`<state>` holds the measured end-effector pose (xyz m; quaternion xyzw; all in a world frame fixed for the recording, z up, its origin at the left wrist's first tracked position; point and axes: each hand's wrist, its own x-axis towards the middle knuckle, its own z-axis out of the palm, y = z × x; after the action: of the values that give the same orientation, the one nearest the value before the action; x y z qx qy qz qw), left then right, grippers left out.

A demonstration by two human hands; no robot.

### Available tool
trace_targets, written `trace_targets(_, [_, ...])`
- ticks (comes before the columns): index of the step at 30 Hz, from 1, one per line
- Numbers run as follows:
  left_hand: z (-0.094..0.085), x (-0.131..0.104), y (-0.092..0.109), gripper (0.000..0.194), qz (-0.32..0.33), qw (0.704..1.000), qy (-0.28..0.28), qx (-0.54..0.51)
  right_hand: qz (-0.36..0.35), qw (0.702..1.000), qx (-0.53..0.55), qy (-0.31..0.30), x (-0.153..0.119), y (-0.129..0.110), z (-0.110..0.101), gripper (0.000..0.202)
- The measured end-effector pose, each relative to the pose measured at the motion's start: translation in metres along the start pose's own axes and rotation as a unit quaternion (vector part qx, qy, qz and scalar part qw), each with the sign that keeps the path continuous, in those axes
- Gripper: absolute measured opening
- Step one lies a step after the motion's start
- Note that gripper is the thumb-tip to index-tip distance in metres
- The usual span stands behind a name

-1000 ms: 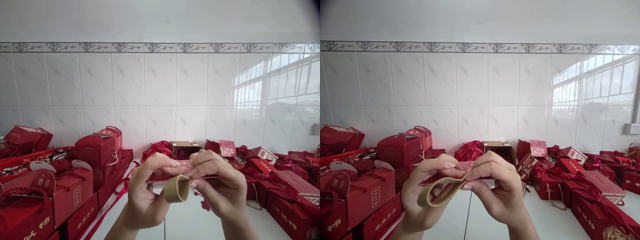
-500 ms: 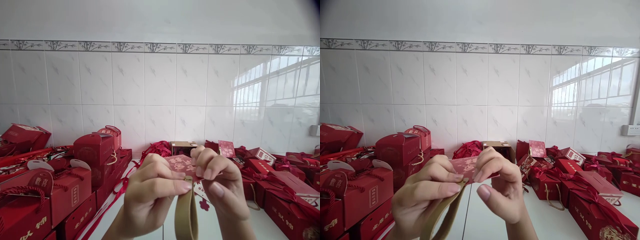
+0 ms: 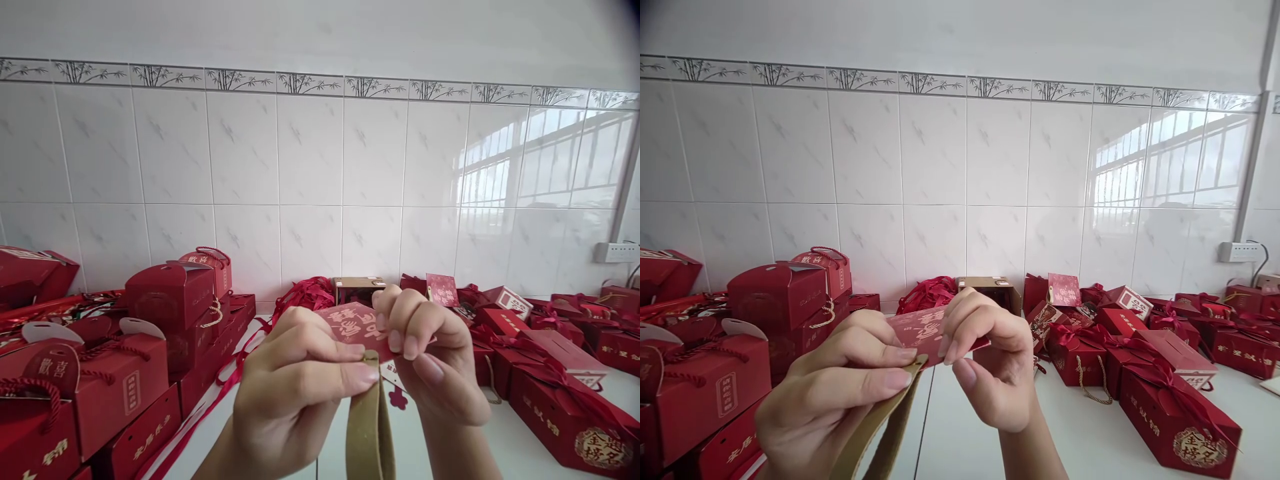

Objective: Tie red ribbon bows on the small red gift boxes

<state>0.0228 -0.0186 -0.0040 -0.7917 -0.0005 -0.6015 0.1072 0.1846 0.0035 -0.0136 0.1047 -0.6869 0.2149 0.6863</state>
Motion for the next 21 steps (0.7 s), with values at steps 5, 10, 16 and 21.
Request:
trace_targets(5, [0.000, 0.000, 0.004, 0.025, -0.106, 0.994, 0.030, -0.016, 0.045, 0.996, -0.068, -0.036, 0.001, -0.004, -0.016, 0.009])
trace_targets(10, [-0.002, 0.003, 0.002, 0.011, -0.366, 0.918, 0.117, -0.096, 0.225, 0.948, -0.210, -0.079, 0.005, -0.010, -0.035, 0.015])
trace_targets(16, [0.003, 0.002, -0.012, 0.031, -0.506, 0.839, 0.071, -0.190, 0.364, 0.920, -0.097, -0.111, 0.007, -0.012, -0.032, 0.027])
trace_targets(21, [0.000, -0.003, -0.024, 0.069, -0.463, 0.871, 0.155, 0.058, 0.378, 0.878, -0.286, 0.070, 0.007, 0.000, -0.048, 0.029])
